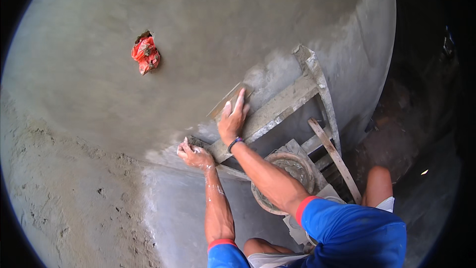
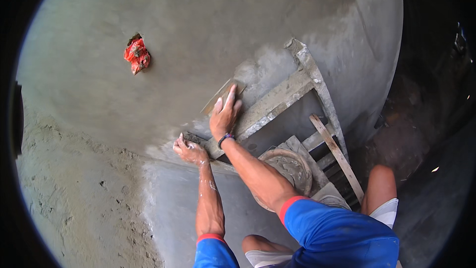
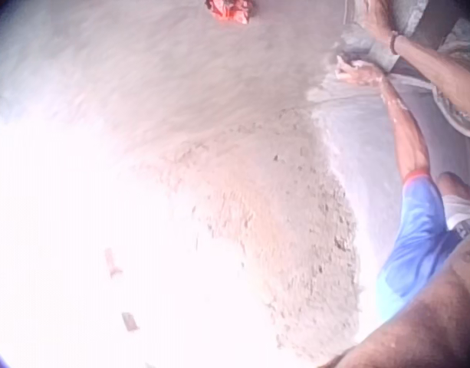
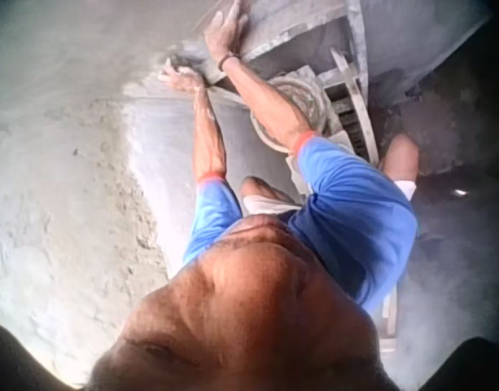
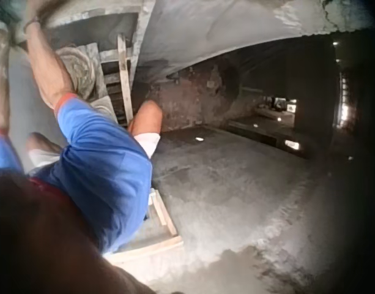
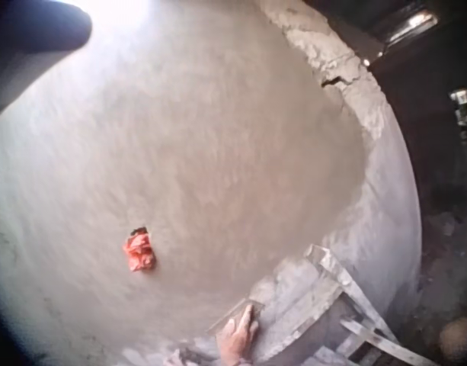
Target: The person smooths a wet plaster mixture onto a vertical wall using a rectangular float. The person repeatedly applies the float in circular and sweeping motions across the surface while holding onto a wooden support structure.
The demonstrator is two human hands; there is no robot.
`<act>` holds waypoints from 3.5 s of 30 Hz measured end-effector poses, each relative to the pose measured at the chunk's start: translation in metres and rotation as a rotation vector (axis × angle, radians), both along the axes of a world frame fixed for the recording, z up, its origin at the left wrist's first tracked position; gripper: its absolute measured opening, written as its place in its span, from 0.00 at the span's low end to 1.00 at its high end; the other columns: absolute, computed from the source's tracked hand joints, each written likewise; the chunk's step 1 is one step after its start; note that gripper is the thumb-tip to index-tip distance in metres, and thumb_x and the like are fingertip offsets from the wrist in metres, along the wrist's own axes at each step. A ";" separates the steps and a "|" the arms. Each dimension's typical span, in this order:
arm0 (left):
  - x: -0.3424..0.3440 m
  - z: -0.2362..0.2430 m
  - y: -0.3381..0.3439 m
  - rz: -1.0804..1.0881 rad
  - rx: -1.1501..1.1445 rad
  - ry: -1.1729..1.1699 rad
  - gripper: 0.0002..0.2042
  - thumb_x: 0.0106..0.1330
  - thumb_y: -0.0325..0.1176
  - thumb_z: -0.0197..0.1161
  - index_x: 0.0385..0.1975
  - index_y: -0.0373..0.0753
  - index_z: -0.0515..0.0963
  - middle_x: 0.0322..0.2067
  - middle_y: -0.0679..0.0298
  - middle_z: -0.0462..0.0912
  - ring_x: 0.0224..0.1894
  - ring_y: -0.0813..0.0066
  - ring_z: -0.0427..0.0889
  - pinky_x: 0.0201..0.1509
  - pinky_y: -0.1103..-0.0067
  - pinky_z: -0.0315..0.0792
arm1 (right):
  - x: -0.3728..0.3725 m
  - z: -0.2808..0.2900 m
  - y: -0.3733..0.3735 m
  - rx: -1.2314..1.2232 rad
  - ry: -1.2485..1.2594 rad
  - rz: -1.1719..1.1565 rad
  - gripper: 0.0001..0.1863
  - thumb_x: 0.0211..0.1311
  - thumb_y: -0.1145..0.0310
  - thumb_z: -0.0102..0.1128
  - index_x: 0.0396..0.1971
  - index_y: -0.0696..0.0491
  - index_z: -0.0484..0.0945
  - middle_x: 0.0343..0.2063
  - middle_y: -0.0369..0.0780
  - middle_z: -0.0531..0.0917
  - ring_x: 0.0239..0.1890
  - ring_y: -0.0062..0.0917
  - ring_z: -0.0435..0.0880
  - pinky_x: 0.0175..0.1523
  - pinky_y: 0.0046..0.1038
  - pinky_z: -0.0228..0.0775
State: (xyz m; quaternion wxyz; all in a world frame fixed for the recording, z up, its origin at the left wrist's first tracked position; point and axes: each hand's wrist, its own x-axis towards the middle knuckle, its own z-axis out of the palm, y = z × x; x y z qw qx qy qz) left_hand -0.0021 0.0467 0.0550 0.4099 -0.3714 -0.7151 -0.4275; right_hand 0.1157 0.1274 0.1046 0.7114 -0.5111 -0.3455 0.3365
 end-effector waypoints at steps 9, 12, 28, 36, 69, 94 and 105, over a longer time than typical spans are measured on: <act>0.001 -0.001 -0.020 -0.026 0.025 -0.013 0.21 0.56 0.13 0.53 0.49 0.37 0.79 0.46 0.52 0.74 0.49 0.54 0.76 0.53 0.64 0.72 | 0.083 -0.022 -0.074 0.365 -0.030 0.516 0.30 0.70 0.64 0.56 0.69 0.57 0.61 0.53 0.52 0.74 0.56 0.42 0.74 0.64 0.41 0.63; 0.013 -0.002 -0.018 -0.078 -0.004 0.007 0.23 0.53 0.15 0.53 0.51 0.37 0.80 0.49 0.52 0.76 0.53 0.53 0.75 0.55 0.64 0.71 | 0.189 -0.057 -0.054 0.146 -0.118 0.754 0.24 0.66 0.60 0.64 0.55 0.58 0.71 0.50 0.44 0.77 0.55 0.29 0.74 0.63 0.32 0.64; 0.000 -0.001 -0.002 0.017 -0.016 0.027 0.14 0.57 0.24 0.63 0.44 0.41 0.82 0.40 0.55 0.80 0.46 0.52 0.77 0.53 0.62 0.71 | 0.357 -0.128 -0.187 -0.260 -1.588 2.355 0.19 0.56 0.65 0.62 0.46 0.56 0.84 0.40 0.48 0.86 0.47 0.45 0.84 0.53 0.44 0.76; 0.010 0.004 -0.012 0.013 -0.052 -0.017 0.13 0.59 0.25 0.64 0.46 0.40 0.81 0.41 0.56 0.79 0.47 0.53 0.77 0.52 0.62 0.71 | 0.324 -0.213 -0.263 -0.167 -2.010 1.847 0.14 0.58 0.67 0.56 0.39 0.54 0.89 0.40 0.45 0.89 0.46 0.42 0.88 0.45 0.46 0.80; 0.013 0.004 -0.008 -0.021 -0.019 -0.025 0.19 0.55 0.18 0.62 0.48 0.40 0.79 0.38 0.55 0.76 0.44 0.52 0.77 0.48 0.61 0.72 | 0.068 -0.009 0.030 0.257 -0.303 0.002 0.32 0.64 0.71 0.57 0.68 0.58 0.61 0.60 0.56 0.73 0.60 0.51 0.74 0.64 0.42 0.67; 0.012 0.009 -0.003 -0.037 -0.042 0.004 0.20 0.54 0.17 0.62 0.49 0.39 0.79 0.40 0.54 0.75 0.46 0.53 0.77 0.50 0.61 0.72 | 0.017 -0.027 -0.006 0.169 -0.211 0.114 0.39 0.65 0.68 0.56 0.72 0.61 0.51 0.57 0.62 0.74 0.56 0.56 0.76 0.62 0.44 0.69; 0.011 0.003 -0.009 -0.003 -0.050 -0.003 0.19 0.56 0.19 0.63 0.49 0.39 0.78 0.41 0.55 0.75 0.46 0.53 0.77 0.50 0.62 0.72 | 0.119 0.039 0.031 0.206 -0.285 0.053 0.38 0.66 0.66 0.58 0.72 0.60 0.53 0.60 0.62 0.72 0.58 0.54 0.76 0.63 0.41 0.69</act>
